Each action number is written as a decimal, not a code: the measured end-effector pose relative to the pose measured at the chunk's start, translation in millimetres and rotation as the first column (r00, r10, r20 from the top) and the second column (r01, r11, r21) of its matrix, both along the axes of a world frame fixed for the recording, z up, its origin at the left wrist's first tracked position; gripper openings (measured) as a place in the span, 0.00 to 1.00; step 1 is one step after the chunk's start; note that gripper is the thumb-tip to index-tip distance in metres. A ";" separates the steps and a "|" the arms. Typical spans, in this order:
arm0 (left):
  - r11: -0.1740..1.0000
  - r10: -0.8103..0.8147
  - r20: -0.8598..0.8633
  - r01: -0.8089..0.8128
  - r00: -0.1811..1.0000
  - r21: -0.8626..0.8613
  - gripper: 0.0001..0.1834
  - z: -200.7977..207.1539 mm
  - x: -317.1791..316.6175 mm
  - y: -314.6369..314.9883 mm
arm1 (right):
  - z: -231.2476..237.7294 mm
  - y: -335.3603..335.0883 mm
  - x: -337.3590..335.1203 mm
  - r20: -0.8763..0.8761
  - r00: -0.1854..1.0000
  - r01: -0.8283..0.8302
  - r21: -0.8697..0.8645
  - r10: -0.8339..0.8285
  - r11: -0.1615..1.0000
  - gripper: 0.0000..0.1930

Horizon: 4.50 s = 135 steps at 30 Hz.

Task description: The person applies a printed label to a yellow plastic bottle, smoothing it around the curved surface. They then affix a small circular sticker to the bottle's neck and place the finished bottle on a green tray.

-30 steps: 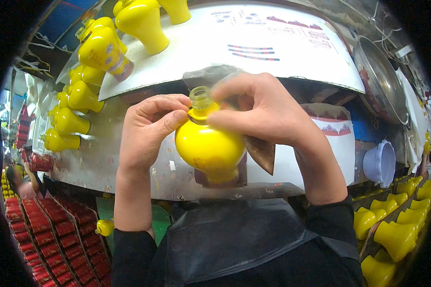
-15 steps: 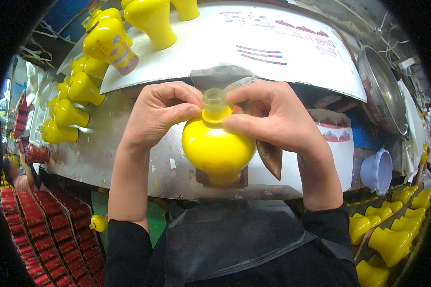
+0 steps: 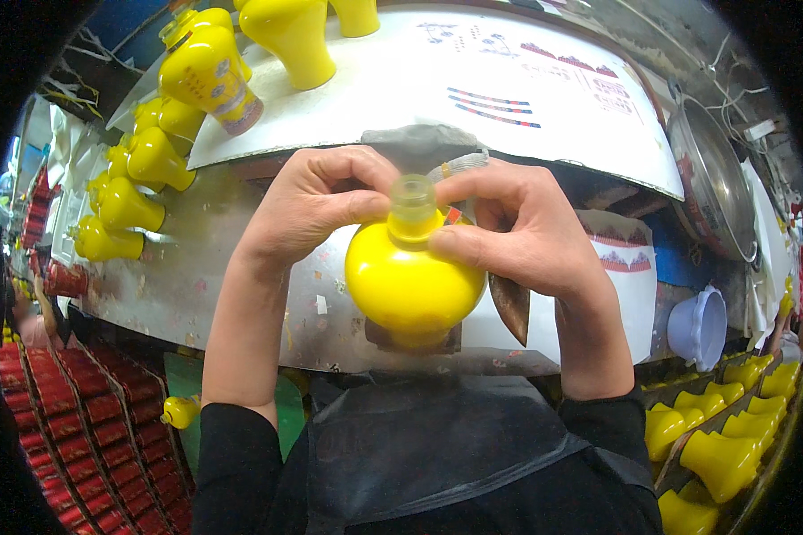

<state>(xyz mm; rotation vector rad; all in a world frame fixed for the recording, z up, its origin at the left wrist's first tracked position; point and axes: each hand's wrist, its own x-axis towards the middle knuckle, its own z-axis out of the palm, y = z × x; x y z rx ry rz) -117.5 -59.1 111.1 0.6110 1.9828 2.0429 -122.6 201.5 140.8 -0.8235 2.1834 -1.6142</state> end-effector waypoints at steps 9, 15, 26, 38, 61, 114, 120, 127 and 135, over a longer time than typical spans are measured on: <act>0.915 0.397 0.151 -0.404 0.905 0.018 0.07 -4.8 30.4 8.7 | -5.5 -0.9 -0.3 -0.009 1.000 0.000 -0.007 0.000 1.000 0.23; 0.953 0.302 -0.057 -0.301 0.952 0.022 0.10 -8.7 53.2 9.8 | -7.6 -0.5 1.3 0.019 1.000 0.019 -0.004 -0.019 1.000 0.24; 0.989 0.148 -0.102 -0.146 0.984 0.019 0.16 -11.6 48.3 13.9 | -5.5 -5.4 9.7 0.057 0.998 0.042 -0.070 -0.038 0.997 0.17; 0.903 0.392 -0.138 -0.409 0.910 -0.130 0.17 35.6 48.7 37.9 | -6.0 -7.7 8.2 0.009 0.999 -0.038 -0.166 0.041 0.985 0.13; 0.896 0.404 -0.229 -0.434 0.886 -0.097 0.10 51.6 65.0 48.8 | -2.3 -3.5 29.5 -0.480 0.855 0.175 -0.093 -0.198 0.980 0.04; 0.782 0.588 -0.196 -0.614 0.785 -0.109 0.17 26.5 59.4 51.6 | -7.8 -22.3 -1.1 -0.390 0.910 0.127 -0.054 -0.138 0.990 0.10; 0.812 0.543 -0.244 -0.576 0.804 -0.092 0.21 20.9 63.9 52.6 | -8.7 -22.3 -2.4 -0.391 0.911 0.119 -0.053 -0.130 0.991 0.10; 0.881 0.472 -0.120 -0.463 0.874 0.095 0.22 14.2 64.2 38.8 | -10.1 -23.1 -2.5 -0.367 0.920 0.116 -0.072 -0.135 0.991 0.10; 0.794 0.607 -0.065 -0.601 0.792 0.090 0.18 19.2 64.5 53.7 | -9.5 -25.4 -2.6 -0.314 0.940 0.116 -0.071 -0.133 0.991 0.10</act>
